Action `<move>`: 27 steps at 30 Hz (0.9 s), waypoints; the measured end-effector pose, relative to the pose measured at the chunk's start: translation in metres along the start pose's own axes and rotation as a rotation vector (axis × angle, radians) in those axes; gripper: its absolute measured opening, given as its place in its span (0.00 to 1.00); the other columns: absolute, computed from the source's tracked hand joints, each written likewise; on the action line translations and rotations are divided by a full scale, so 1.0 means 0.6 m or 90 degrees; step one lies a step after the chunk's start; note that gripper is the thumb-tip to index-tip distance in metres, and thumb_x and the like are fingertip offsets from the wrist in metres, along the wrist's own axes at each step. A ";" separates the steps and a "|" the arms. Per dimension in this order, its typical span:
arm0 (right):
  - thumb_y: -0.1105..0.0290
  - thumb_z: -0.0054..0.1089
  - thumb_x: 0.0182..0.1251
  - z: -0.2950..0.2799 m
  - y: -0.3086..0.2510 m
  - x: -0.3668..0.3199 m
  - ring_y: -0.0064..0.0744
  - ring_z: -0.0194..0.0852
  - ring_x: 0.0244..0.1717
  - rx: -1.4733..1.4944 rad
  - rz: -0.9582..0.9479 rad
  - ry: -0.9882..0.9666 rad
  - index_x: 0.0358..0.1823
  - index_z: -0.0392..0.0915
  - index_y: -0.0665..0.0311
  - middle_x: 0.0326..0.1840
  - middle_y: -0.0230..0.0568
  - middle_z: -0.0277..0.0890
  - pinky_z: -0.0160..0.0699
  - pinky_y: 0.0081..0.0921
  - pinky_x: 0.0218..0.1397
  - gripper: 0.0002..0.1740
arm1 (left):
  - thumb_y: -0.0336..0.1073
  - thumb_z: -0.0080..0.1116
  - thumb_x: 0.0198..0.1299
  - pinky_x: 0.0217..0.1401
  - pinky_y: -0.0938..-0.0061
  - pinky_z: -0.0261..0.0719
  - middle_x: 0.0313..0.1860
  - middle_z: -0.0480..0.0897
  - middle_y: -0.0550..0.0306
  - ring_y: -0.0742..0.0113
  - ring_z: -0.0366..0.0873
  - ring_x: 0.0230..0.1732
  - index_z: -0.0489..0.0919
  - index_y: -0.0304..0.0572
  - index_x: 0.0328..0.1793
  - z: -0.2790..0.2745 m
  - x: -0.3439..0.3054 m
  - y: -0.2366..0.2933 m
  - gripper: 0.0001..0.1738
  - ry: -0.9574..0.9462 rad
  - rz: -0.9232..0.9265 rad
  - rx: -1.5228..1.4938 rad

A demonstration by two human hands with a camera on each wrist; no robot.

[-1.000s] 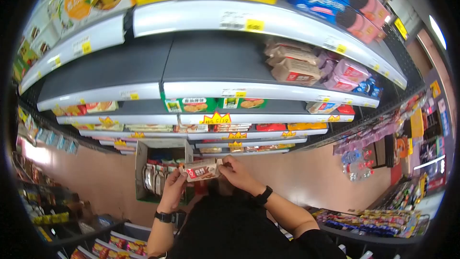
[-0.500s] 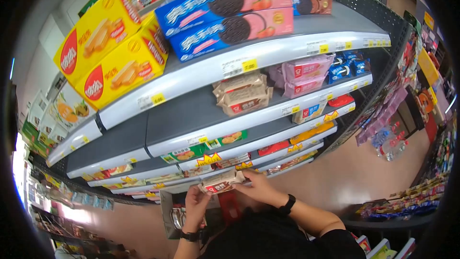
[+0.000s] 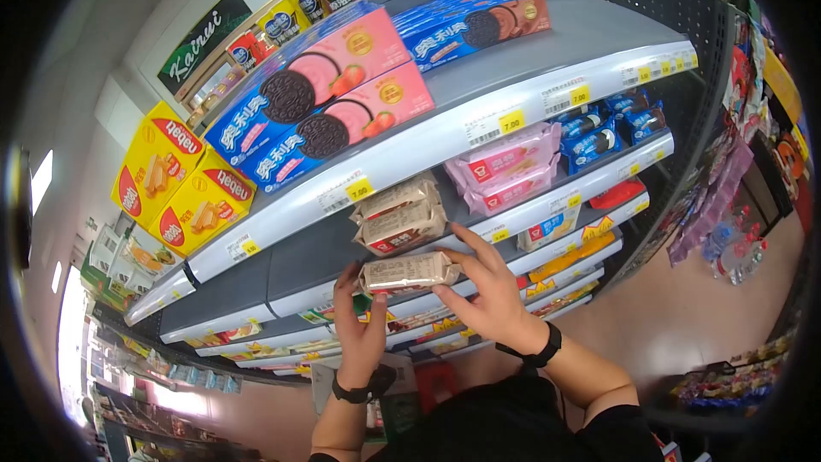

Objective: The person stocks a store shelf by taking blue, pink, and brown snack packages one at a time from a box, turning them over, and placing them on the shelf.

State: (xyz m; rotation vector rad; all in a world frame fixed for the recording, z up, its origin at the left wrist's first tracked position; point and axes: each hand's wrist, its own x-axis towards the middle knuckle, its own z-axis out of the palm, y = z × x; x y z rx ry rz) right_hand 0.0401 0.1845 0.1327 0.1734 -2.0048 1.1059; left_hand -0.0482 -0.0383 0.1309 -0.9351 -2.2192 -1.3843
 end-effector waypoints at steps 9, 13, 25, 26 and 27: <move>0.63 0.73 0.64 -0.006 0.024 0.035 0.63 0.76 0.68 -0.015 -0.010 -0.036 0.63 0.79 0.68 0.77 0.62 0.68 0.79 0.45 0.67 0.28 | 0.34 0.55 0.72 0.85 0.41 0.46 0.71 0.77 0.35 0.37 0.66 0.79 0.71 0.31 0.68 0.025 0.028 0.019 0.22 -0.011 -0.001 0.194; 0.64 0.71 0.65 -0.005 0.023 0.046 0.64 0.76 0.67 -0.026 -0.014 -0.041 0.64 0.77 0.69 0.76 0.63 0.68 0.80 0.45 0.66 0.28 | 0.33 0.56 0.72 0.83 0.44 0.51 0.62 0.83 0.36 0.39 0.73 0.71 0.70 0.30 0.68 0.027 0.039 0.031 0.22 -0.011 -0.009 0.172; 0.66 0.67 0.67 0.020 0.040 0.081 0.64 0.78 0.60 -0.038 -0.008 -0.022 0.70 0.67 0.69 0.71 0.63 0.71 0.83 0.46 0.58 0.33 | 0.34 0.61 0.71 0.65 0.56 0.65 0.54 0.85 0.42 0.48 0.81 0.54 0.73 0.34 0.67 0.038 0.077 0.026 0.22 0.038 -0.025 0.188; 0.66 0.67 0.68 0.022 0.042 0.082 0.64 0.78 0.62 -0.032 0.020 -0.036 0.71 0.66 0.69 0.72 0.61 0.71 0.83 0.47 0.59 0.33 | 0.35 0.62 0.71 0.66 0.56 0.65 0.55 0.85 0.42 0.49 0.82 0.55 0.73 0.34 0.68 0.040 0.078 0.022 0.23 0.038 -0.024 0.215; 0.65 0.67 0.68 0.022 0.043 0.083 0.63 0.78 0.63 -0.026 0.048 -0.049 0.72 0.66 0.68 0.72 0.60 0.72 0.83 0.47 0.60 0.34 | 0.35 0.62 0.71 0.66 0.56 0.65 0.55 0.85 0.42 0.49 0.82 0.55 0.73 0.34 0.68 0.041 0.078 0.023 0.23 0.038 -0.024 0.215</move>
